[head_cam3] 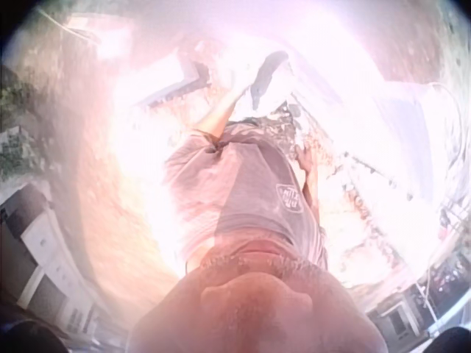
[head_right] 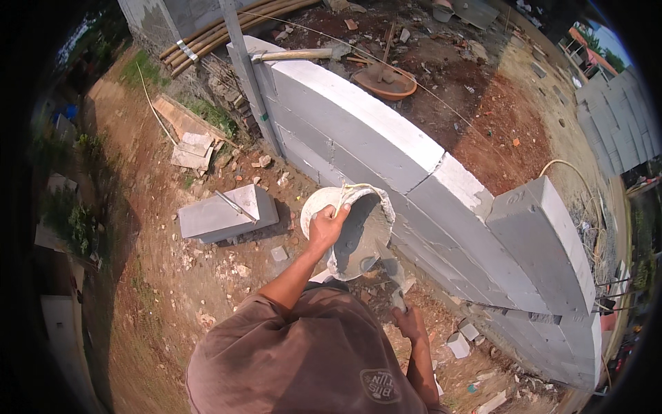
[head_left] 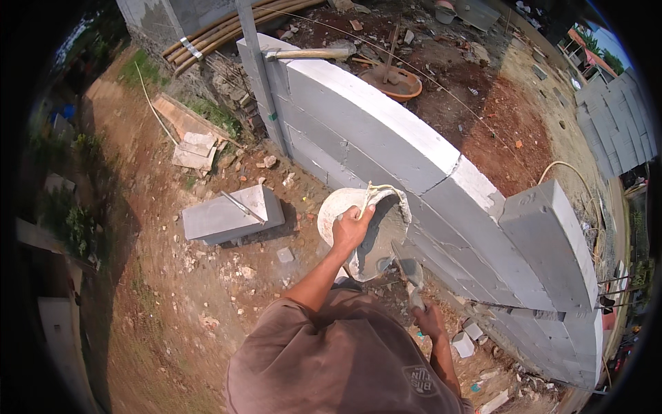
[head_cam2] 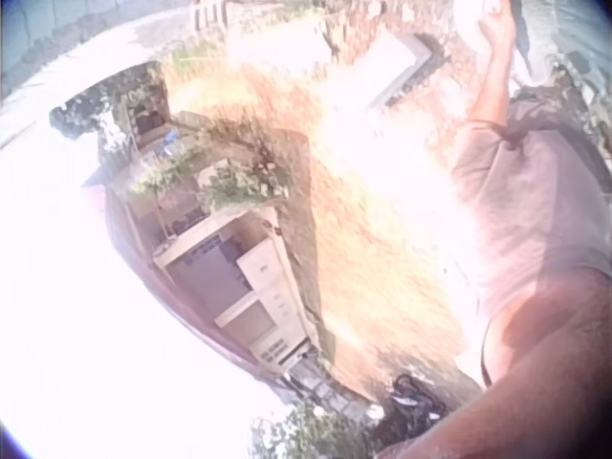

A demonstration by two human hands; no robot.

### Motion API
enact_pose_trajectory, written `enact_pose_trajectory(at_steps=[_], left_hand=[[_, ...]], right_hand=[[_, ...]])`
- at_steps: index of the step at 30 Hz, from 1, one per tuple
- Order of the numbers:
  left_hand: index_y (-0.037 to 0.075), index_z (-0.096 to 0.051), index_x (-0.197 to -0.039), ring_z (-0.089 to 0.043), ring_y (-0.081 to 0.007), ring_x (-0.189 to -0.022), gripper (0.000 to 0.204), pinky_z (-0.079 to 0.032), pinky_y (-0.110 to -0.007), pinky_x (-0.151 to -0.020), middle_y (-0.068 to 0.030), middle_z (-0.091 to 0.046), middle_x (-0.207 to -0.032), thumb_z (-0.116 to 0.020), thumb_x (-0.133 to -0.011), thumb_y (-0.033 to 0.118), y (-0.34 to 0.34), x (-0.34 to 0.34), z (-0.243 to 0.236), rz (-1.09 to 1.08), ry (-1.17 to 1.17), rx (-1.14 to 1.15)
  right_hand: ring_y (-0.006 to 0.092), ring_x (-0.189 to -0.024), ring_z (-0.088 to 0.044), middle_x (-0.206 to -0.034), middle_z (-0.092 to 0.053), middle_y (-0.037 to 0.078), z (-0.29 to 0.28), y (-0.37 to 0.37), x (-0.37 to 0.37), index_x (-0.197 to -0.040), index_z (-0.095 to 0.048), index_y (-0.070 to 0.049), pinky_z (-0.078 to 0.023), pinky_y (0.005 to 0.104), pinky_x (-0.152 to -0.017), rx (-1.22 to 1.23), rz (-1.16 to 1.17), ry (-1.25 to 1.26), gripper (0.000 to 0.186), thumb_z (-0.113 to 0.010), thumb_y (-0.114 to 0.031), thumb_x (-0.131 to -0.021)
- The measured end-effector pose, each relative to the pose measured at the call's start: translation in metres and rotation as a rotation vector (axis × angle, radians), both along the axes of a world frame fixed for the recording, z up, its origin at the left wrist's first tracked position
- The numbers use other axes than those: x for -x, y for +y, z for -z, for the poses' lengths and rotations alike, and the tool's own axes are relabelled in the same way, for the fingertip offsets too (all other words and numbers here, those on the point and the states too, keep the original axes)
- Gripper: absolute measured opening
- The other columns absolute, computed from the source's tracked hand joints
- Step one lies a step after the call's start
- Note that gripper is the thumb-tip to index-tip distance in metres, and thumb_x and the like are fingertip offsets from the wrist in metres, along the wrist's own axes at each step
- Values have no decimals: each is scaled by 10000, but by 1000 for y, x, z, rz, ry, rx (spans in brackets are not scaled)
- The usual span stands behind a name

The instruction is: The person scoops cement from a bucket with a trowel and applies it to the joints of a curved block wall. The person then picks up a large block, positions it against the wall, and continues applying cement to the joints.

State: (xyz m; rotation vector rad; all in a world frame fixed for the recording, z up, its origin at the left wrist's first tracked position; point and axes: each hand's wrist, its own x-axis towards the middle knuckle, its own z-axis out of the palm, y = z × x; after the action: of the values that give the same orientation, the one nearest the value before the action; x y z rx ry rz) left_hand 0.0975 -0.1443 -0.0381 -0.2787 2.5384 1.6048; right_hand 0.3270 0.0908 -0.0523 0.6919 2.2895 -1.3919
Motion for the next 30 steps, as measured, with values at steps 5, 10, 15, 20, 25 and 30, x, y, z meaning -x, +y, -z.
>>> enact_pose_trajectory(at_steps=[5,10,15,20,25,30], left_hand=[[6,-442,-609,-428,-248,-504,572,-369,-399,-523,-124,-422,-511,-569,-791,533,15,-16,-19,60,-37,-38],[13,-364,-556,-306,-126,-504,587,-308,-348,-464,-59,-303,-496,-593,-795,498,32,-28,-23,92,-74,-138],[28,-357,-551,-295,-103,-515,568,-292,-328,-455,-24,-308,-501,-601,-807,472,46,-38,-15,136,-75,-176],[26,-342,-562,-303,-119,-498,558,-299,-357,-469,-44,-329,-484,-608,-819,445,57,-52,-5,134,-119,-172],[62,-340,-537,-295,-87,-515,523,-287,-322,-459,23,-321,-508,-621,-843,380,85,-69,-2,212,-32,-250],[38,-389,-570,-348,-123,-518,475,-333,-342,-480,-28,-388,-511,-662,-798,353,123,-97,11,393,-25,-195]], right_hand=[[239,-792,-599,-851,-630,132,30,13,77,-1065,-569,-29,-454,348,-742,-53,-316,-24,339,-593,-237,-799],[133,-632,-520,-714,-586,29,60,23,85,-920,-616,2,-432,301,-603,-120,-158,-75,265,-615,-238,-810],[146,-642,-560,-768,-629,59,60,39,59,-936,-630,0,-452,304,-626,-207,-64,-61,307,-633,-278,-805],[338,-881,-620,-896,-649,204,32,46,34,-1023,-620,-5,-464,383,-774,-229,124,-115,485,-639,-413,-761],[357,-860,-596,-932,-608,230,-40,24,54,-906,-637,-21,-454,425,-759,-321,329,209,506,-557,-508,-798],[346,-832,-599,-867,-601,172,-56,1,82,-795,-619,-27,-467,426,-729,-552,206,468,549,-586,-573,-750]])
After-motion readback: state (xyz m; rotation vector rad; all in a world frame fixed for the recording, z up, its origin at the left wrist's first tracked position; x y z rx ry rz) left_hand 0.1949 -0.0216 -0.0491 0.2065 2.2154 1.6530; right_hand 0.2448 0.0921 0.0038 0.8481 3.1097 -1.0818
